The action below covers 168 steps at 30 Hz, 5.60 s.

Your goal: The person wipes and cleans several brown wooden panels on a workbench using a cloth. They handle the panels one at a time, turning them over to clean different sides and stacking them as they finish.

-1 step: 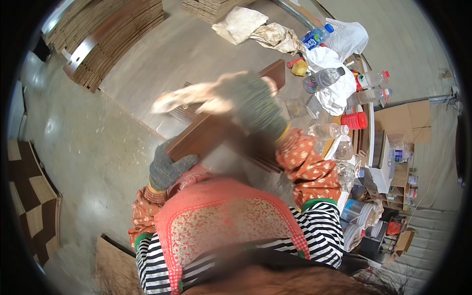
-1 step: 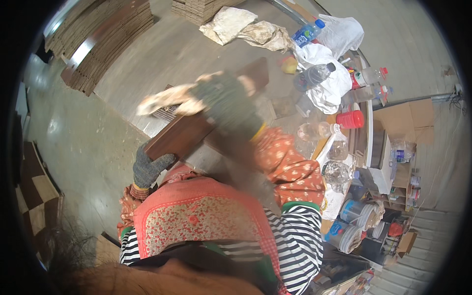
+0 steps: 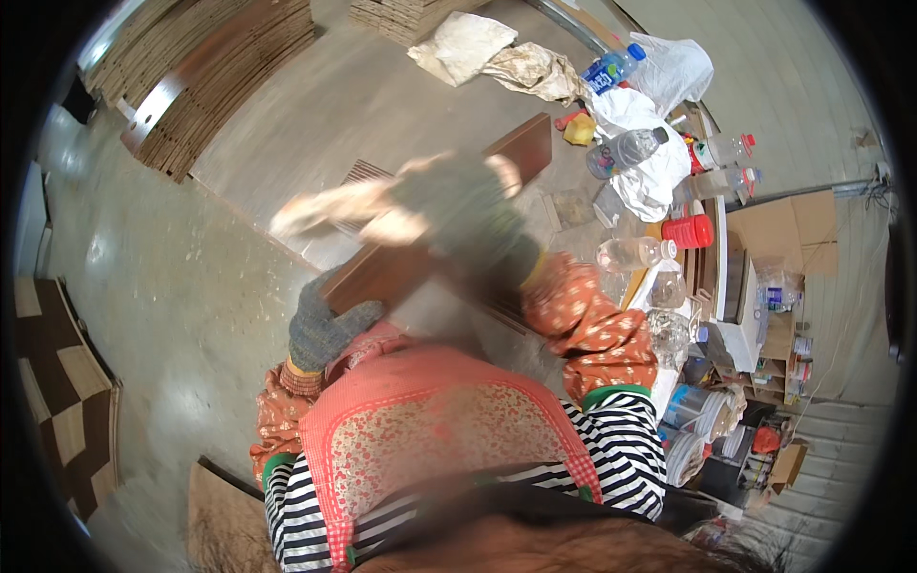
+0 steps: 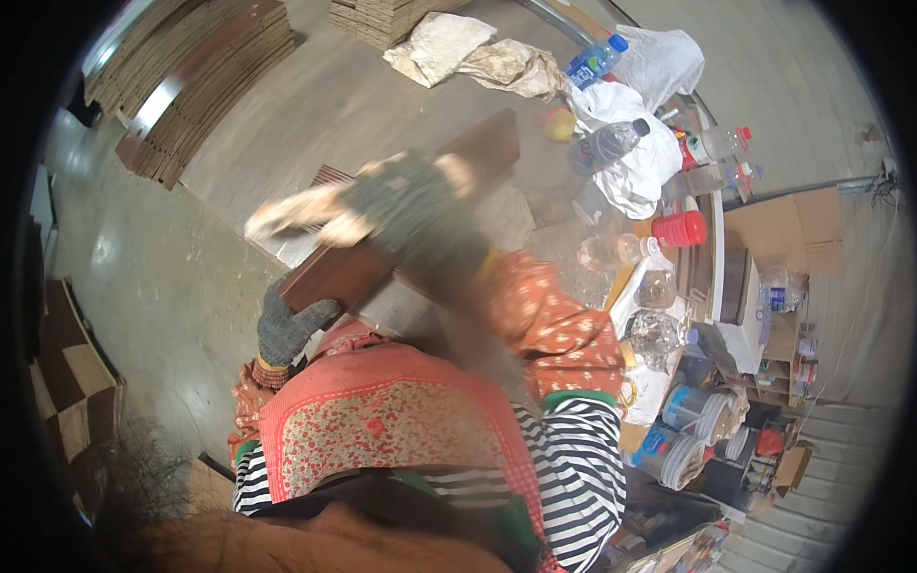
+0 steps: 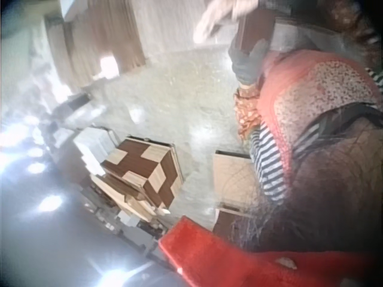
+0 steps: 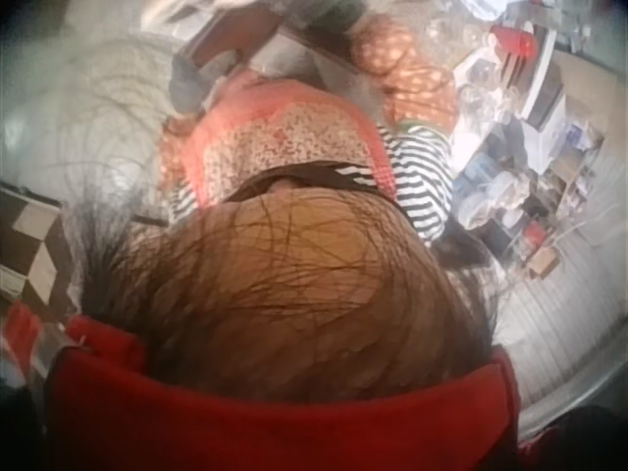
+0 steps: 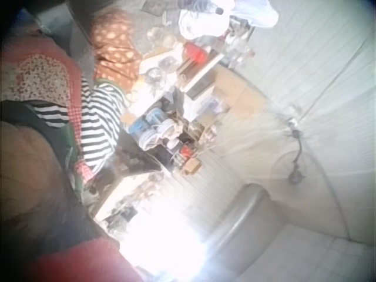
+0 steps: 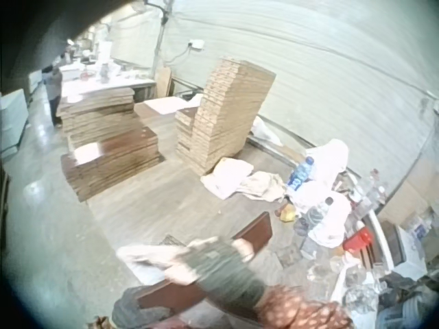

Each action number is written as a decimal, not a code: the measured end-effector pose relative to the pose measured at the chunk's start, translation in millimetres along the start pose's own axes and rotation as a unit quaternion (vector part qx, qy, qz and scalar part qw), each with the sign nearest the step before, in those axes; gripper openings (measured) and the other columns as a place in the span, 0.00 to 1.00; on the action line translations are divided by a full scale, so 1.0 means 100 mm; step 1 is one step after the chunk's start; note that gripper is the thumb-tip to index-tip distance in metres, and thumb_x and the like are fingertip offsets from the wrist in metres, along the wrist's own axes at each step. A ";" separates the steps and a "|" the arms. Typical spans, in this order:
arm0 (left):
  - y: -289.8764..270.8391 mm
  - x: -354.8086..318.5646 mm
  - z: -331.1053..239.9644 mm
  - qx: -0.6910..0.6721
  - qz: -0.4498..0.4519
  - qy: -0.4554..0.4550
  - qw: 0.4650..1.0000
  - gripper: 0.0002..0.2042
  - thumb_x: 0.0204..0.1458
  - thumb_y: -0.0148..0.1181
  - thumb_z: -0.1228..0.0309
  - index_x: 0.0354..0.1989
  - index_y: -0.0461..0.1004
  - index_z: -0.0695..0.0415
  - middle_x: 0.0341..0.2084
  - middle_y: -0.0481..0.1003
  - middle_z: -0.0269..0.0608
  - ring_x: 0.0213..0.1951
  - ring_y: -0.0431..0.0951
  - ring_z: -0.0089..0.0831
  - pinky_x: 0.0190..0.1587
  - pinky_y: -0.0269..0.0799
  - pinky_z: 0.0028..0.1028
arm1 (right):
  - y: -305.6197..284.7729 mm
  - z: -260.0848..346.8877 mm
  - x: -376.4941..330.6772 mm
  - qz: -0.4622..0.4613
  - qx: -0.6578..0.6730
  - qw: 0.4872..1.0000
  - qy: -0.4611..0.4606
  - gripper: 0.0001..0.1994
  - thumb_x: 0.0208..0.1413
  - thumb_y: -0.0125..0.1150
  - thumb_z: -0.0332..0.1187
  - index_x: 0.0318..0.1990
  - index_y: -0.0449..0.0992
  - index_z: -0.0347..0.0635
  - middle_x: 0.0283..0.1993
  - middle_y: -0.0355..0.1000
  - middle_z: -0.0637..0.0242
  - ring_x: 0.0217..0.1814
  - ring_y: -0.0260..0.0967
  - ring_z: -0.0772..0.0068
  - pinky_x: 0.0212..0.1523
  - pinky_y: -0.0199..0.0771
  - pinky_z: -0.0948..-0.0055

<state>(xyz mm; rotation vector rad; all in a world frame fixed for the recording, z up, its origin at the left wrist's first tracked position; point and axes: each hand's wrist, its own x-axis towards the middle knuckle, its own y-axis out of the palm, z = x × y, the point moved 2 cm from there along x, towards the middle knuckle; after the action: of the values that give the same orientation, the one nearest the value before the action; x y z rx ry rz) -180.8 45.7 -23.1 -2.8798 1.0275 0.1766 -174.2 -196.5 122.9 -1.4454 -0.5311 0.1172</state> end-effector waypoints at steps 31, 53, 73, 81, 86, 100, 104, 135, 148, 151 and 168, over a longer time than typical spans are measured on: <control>-0.13 0.35 -0.99 0.245 -0.100 0.282 0.922 0.46 0.41 0.79 0.70 0.71 0.62 0.64 0.72 0.62 0.53 0.66 0.68 0.44 0.72 0.56 0.42 | 0.43 0.10 -0.38 -0.168 0.190 0.957 0.137 0.41 0.51 0.73 0.43 0.71 0.64 0.37 0.66 0.70 0.46 0.65 0.72 0.57 0.66 0.70 0.63; -0.37 0.66 -0.35 0.262 -0.209 0.090 0.938 0.24 0.64 0.59 0.61 0.63 0.69 0.63 0.48 0.77 0.54 0.50 0.79 0.39 0.52 0.75 0.36 | -0.01 -1.06 -1.13 0.355 0.149 0.881 0.276 0.42 0.39 0.74 0.65 0.53 0.78 0.38 0.48 0.78 0.48 0.48 0.78 0.47 0.48 0.77 0.54; 1.23 0.55 -1.11 0.472 0.003 0.511 0.718 0.22 0.53 0.61 0.61 0.58 0.76 0.48 0.58 0.73 0.50 0.62 0.72 0.52 0.61 0.70 0.54 | 0.24 -0.31 -1.95 -0.196 0.097 0.958 0.185 0.21 0.62 0.62 0.41 0.58 0.76 0.41 0.54 0.74 0.57 0.57 0.71 0.57 0.58 0.70 0.62; 0.78 0.87 -0.87 0.534 -0.040 0.483 0.693 0.31 0.61 0.48 0.45 0.59 0.75 0.60 0.62 0.72 0.51 0.67 0.69 0.50 0.73 0.54 0.56 | 0.06 -0.07 -1.89 -0.043 -0.047 0.960 0.273 0.18 0.57 0.66 0.46 0.47 0.80 0.43 0.35 0.77 0.54 0.40 0.77 0.51 0.41 0.76 0.55; -0.18 1.26 -0.78 0.509 -0.100 0.485 0.704 0.26 0.59 0.58 0.54 0.61 0.72 0.59 0.60 0.74 0.47 0.67 0.70 0.46 0.74 0.56 0.49 | 0.07 -0.15 -1.77 0.031 -0.057 0.950 0.305 0.22 0.59 0.61 0.56 0.38 0.76 0.44 0.35 0.74 0.57 0.39 0.74 0.53 0.41 0.73 0.54; 0.26 0.61 -0.94 0.341 -0.161 0.430 0.821 0.25 0.66 0.54 0.64 0.70 0.67 0.57 0.58 0.75 0.52 0.63 0.73 0.44 0.70 0.62 0.45 | 0.11 -0.43 -1.73 0.100 0.119 0.946 0.284 0.29 0.55 0.66 0.58 0.50 0.78 0.39 0.45 0.78 0.49 0.49 0.76 0.47 0.52 0.73 0.52; 1.18 0.68 -0.91 0.538 0.014 0.365 0.760 0.30 0.56 0.55 0.52 0.66 0.70 0.54 0.64 0.70 0.47 0.70 0.62 0.49 0.78 0.40 0.54 | 0.46 -0.39 -1.80 0.087 0.111 0.978 0.155 0.43 0.44 0.74 0.57 0.62 0.70 0.36 0.60 0.72 0.46 0.59 0.73 0.45 0.61 0.71 0.53; -0.59 1.36 -0.67 0.388 -0.251 0.179 0.869 0.15 0.67 0.50 0.64 0.53 0.75 0.61 0.51 0.78 0.48 0.47 0.81 0.46 0.53 0.76 0.38 | 0.32 -0.23 -1.91 0.001 0.152 0.965 0.215 0.56 0.40 0.77 0.49 0.72 0.52 0.28 0.53 0.72 0.46 0.55 0.73 0.49 0.57 0.72 0.53; 0.37 1.01 -0.55 0.543 -0.084 0.267 0.792 0.24 0.55 0.59 0.72 0.63 0.71 0.56 0.62 0.72 0.51 0.65 0.71 0.47 0.70 0.59 0.45 | 0.25 -0.27 -1.86 0.092 0.176 0.954 0.222 0.59 0.45 0.74 0.56 0.75 0.47 0.29 0.64 0.67 0.42 0.63 0.67 0.44 0.66 0.64 0.51; -0.46 1.06 -0.47 0.568 -0.199 0.072 0.795 0.19 0.59 0.56 0.70 0.58 0.73 0.59 0.53 0.76 0.51 0.51 0.78 0.43 0.52 0.74 0.39 | 0.24 -0.25 -1.87 0.007 0.178 0.959 0.222 0.56 0.38 0.78 0.49 0.71 0.53 0.31 0.51 0.73 0.47 0.53 0.73 0.47 0.56 0.72 0.52; -0.30 0.38 -0.15 0.312 -0.357 0.146 0.868 0.23 0.64 0.53 0.72 0.68 0.68 0.59 0.61 0.73 0.46 0.58 0.75 0.33 0.57 0.73 0.33 | 0.27 -0.25 -1.81 0.022 0.133 0.968 0.212 0.56 0.41 0.78 0.52 0.72 0.53 0.33 0.54 0.72 0.49 0.55 0.72 0.50 0.58 0.71 0.55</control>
<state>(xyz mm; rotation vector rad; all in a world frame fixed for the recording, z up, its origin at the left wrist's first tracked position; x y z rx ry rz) -131.6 43.4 -12.4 -2.4737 -0.0559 -0.5461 -316.2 -285.6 46.3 -1.1749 -0.1251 -0.0832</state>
